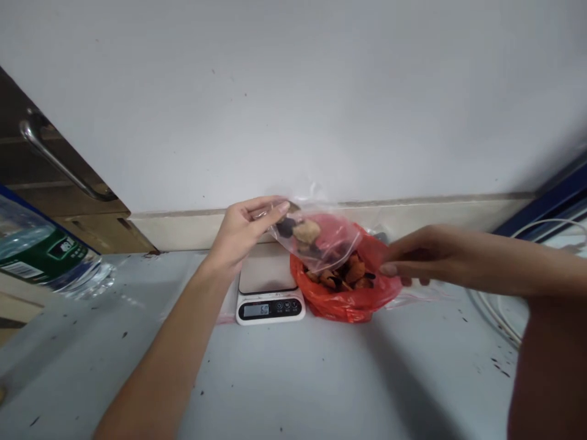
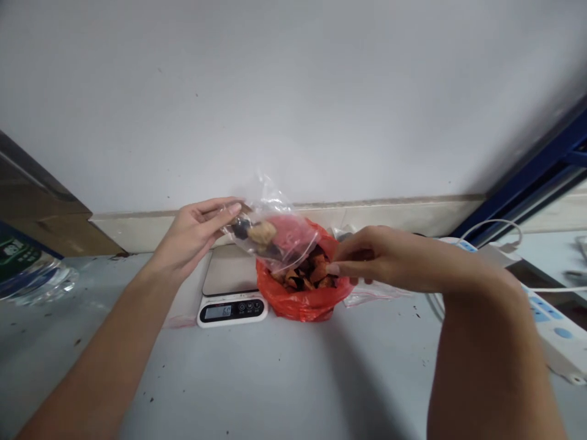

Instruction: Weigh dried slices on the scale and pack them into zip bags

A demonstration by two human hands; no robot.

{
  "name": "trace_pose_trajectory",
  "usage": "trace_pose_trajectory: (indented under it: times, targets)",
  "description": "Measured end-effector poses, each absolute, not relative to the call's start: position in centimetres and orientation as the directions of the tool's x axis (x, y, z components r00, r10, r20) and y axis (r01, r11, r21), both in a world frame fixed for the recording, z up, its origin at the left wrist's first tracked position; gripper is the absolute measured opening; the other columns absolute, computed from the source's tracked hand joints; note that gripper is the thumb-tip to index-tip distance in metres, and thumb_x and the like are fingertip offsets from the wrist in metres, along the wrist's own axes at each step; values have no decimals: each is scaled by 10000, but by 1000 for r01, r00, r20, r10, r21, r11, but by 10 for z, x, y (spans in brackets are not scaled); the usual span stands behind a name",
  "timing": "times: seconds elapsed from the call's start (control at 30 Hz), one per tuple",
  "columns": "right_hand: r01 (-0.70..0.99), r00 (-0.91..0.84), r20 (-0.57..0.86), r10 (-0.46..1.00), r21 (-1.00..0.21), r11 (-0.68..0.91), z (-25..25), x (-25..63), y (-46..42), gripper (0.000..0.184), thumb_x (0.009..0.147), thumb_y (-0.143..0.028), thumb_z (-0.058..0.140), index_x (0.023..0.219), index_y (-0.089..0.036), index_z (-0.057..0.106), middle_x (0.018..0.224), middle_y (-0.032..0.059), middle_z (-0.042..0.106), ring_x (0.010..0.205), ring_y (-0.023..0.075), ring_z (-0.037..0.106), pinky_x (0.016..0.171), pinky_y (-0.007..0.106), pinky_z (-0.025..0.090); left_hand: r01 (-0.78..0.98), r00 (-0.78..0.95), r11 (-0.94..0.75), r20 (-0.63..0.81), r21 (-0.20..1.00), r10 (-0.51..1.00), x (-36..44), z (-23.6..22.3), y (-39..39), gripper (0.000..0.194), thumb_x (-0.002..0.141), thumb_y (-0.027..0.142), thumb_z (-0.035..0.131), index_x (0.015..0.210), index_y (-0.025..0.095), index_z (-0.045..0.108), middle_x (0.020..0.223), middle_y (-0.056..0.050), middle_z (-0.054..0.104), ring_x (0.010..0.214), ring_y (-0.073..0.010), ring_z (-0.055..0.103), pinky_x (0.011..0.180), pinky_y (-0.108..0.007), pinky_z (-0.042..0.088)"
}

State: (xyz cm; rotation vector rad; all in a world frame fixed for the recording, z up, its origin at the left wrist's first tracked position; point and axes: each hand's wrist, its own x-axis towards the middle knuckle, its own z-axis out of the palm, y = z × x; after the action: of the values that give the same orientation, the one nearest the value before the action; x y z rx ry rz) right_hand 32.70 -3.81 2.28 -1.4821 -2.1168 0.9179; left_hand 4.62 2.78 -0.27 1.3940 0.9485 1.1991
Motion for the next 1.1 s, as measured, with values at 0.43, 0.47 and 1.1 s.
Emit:
trace_pose_trajectory:
  times: [0.43, 0.47, 1.1]
  targets:
    - [776, -199, 101, 975, -591, 220, 15, 313, -23, 411, 635, -546, 818, 910, -245, 763, 871, 81, 770, 734, 260, 687, 647, 376, 549, -93, 235, -458, 467, 884, 853, 76, 8, 7, 188, 859, 446, 813, 949, 284, 847, 1172, -27, 804, 1265, -258, 666, 1040, -378, 550]
    - [755, -211, 112, 971, -613, 235, 15, 309, -22, 346, 649, -518, 804, 854, -243, 760, 872, 77, 769, 747, 257, 687, 669, 374, 550, -98, 219, -447, 458, 889, 862, 75, 8, 8, 217, 859, 466, 805, 961, 279, 843, 1195, -34, 796, 1280, -261, 653, 1021, -375, 557]
    - [640, -445, 642, 625, -260, 723, -27, 116, -21, 267, 992, -118, 556, 1099, -199, 787, 1093, 122, 800, 960, 246, 732, 722, 333, 575, 729, -85, 224, -239, 647, 967, -128, -5, 38, 367, 808, 597, 578, 725, 240, 564, 618, -35, 673, 702, -237, 702, 685, -302, 538]
